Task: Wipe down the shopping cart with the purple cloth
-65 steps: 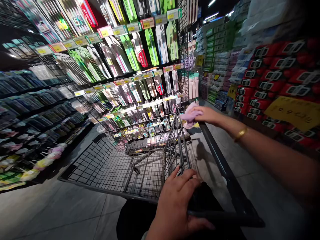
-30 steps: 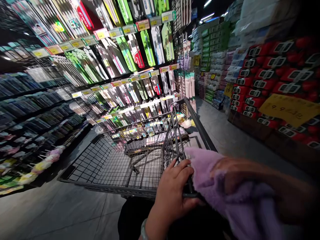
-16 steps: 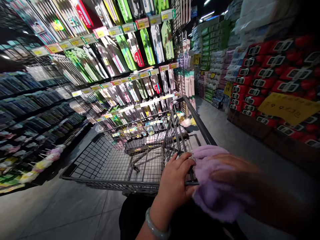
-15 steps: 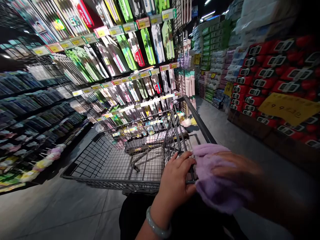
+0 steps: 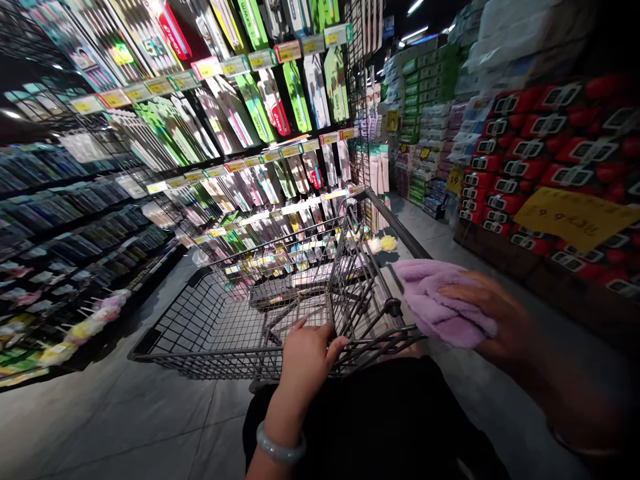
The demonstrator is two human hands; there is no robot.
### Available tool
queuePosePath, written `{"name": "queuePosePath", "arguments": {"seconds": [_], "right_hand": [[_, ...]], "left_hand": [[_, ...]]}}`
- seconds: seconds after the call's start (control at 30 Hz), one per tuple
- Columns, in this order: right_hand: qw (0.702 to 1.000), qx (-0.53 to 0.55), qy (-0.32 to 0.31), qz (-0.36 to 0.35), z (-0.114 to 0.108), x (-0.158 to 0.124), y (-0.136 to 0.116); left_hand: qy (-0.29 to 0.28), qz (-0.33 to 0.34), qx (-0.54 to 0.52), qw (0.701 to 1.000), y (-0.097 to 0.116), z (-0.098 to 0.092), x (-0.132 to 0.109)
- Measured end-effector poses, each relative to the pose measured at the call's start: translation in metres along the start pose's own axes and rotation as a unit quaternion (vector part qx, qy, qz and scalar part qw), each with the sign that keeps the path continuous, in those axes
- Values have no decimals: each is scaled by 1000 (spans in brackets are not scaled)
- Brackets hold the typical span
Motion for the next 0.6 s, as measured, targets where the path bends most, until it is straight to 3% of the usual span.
{"name": "queuePosePath", "arguments": {"seconds": [0.1, 0.3, 0.43, 0.6], "right_hand": [[999, -34, -1, 14, 5, 3, -12], [987, -134, -50, -74, 30, -19, -46], [979, -159, -41, -117, 32, -32, -42], [985, -137, 9, -106, 26, -29, -28]], "left_hand": [[-48, -19, 30, 998, 3, 8, 8], [-62, -40, 57, 996, 8, 10, 14], [-64, -46, 60, 995, 12, 9, 13], [-71, -51, 60, 994, 17, 8, 17]]}}
Point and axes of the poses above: each hand's wrist, its own x-axis towards the middle knuckle, its own z-axis out of the palm, y = z × x, the point moved 6 cm from there along x, towards the middle knuckle, and after that the axes turned 1 degree about z, right-handed, at the moved point
